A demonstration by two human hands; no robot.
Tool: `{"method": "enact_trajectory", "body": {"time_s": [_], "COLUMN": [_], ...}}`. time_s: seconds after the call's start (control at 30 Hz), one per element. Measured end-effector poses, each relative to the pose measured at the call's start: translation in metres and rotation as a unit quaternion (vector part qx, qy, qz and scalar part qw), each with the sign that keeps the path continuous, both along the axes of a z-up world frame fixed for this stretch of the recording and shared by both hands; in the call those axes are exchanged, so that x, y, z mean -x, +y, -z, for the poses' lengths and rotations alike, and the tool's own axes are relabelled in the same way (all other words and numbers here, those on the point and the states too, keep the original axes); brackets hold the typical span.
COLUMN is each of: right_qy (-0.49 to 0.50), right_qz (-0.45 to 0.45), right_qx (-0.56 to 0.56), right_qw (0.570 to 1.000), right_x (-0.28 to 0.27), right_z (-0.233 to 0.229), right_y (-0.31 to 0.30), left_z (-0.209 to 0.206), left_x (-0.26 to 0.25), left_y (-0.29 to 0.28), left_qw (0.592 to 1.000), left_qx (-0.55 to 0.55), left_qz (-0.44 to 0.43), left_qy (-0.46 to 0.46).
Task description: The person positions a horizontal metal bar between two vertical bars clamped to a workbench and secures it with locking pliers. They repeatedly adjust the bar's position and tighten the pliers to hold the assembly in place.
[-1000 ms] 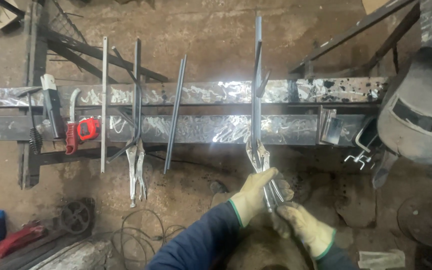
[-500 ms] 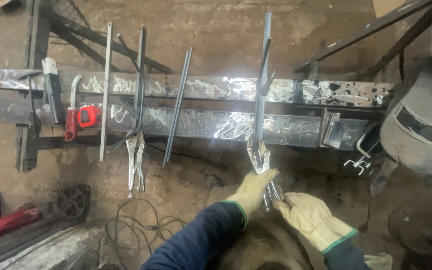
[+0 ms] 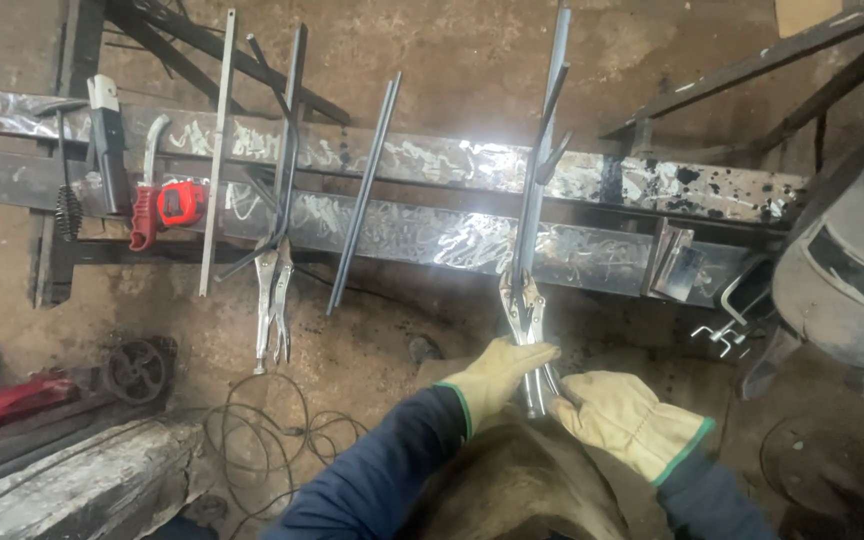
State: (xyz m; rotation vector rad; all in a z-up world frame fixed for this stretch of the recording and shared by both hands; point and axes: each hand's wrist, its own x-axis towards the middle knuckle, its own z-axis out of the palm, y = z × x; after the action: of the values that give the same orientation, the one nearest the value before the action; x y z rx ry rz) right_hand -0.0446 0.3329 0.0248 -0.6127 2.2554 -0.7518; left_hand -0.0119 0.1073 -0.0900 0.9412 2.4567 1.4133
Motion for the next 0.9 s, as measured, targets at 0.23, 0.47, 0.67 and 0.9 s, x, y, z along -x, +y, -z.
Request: {"method": "enact_trajectory", "body": {"time_s": [0.23,0.47,0.67,0.9], "right_qy": [0.057,-0.450,-0.507,-0.537], "right_qz": [0.001,0.161,0.111,0.034], "right_qx": [0.068,0.128,0.252,0.195], "right_qw": [0.996,0.869,0.817,0.820], "right_x": [-0.009,-0.013,-0.009,0.016], "right_z": [0.042,0.071,0.090,0.096], "right_y": [0.015,0.021,0.030,0.041], "left_z": [0.002,-0.040,-0.038,-0.062], "left_x": [0.000,0.017,0.006,0.009], "left_y": [0.002,0.004,0.017,0.026], "left_qw": [0.996,0.868,0.797,0.612], "left_qx": [-0.075,-0.196,-0.269,-0.388], "left_qz": [0.003,-0.069,-0.115,-0.176], "left_qy": [-0.041,-0.451,-0.529,-0.666]}}
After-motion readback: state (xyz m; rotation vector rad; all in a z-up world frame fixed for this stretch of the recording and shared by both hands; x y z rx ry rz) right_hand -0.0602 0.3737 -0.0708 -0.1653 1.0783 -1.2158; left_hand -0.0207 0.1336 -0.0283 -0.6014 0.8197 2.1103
